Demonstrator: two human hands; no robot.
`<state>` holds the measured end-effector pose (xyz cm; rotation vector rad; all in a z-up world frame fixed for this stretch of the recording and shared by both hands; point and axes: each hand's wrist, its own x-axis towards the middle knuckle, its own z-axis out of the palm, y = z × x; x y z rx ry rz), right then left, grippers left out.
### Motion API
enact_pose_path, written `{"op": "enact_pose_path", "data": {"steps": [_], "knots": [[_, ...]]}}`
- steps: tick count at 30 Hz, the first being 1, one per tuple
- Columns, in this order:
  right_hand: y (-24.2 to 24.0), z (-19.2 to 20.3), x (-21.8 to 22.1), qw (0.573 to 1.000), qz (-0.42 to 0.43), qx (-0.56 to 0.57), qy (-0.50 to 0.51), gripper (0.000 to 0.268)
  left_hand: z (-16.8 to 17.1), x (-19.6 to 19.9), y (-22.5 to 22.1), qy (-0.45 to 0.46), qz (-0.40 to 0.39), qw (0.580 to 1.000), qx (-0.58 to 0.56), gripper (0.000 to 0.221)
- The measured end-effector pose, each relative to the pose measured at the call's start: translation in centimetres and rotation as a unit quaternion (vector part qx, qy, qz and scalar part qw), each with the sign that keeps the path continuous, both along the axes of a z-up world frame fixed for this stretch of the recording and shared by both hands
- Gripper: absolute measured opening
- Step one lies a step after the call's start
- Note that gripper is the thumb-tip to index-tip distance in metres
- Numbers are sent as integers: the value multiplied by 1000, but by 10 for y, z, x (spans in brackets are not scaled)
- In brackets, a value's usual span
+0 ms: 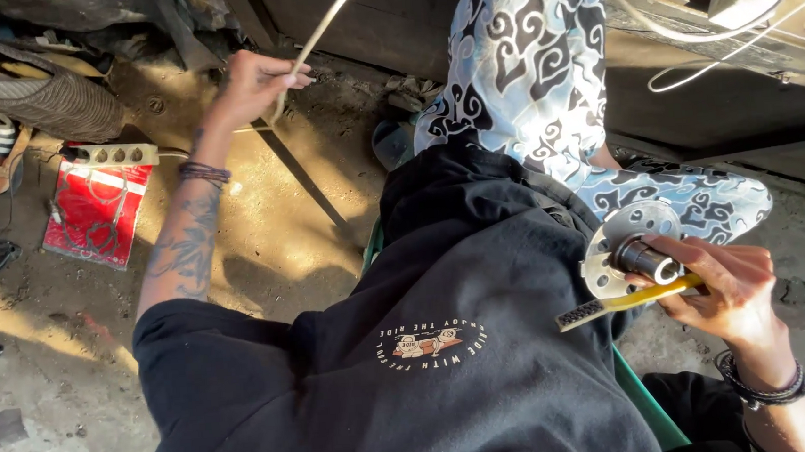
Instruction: Cleaning a motorcycle clutch component using a brush and a scraper tool to remove debris.
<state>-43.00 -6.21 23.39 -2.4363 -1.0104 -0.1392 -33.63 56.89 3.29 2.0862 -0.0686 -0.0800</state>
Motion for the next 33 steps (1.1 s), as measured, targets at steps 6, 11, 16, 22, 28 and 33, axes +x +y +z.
{"op": "enact_pose_path", "data": {"steps": [6,11,16,22,28,33], "knots": [[9,7,1,1000,12,4,-10,48,-46,27,-45,-48,22,979,197,9],[13,15,-1,1000,3,1,-6,49,-73,39,-66,74,-110,972,192,19],[13,12,0,999,28,-22,-34,51,-77,51,-83,137,-108,943,284,68],[14,10,0,999,26,-2,-34,51,-67,72,-121,-236,-110,950,174,67],[2,48,0,993,44,-57,-89,55,146,63,-259,-255,-44,952,-164,44],[0,83,-14,995,-44,-7,-84,49,170,88,-390,-133,-468,731,-478,50]]}}
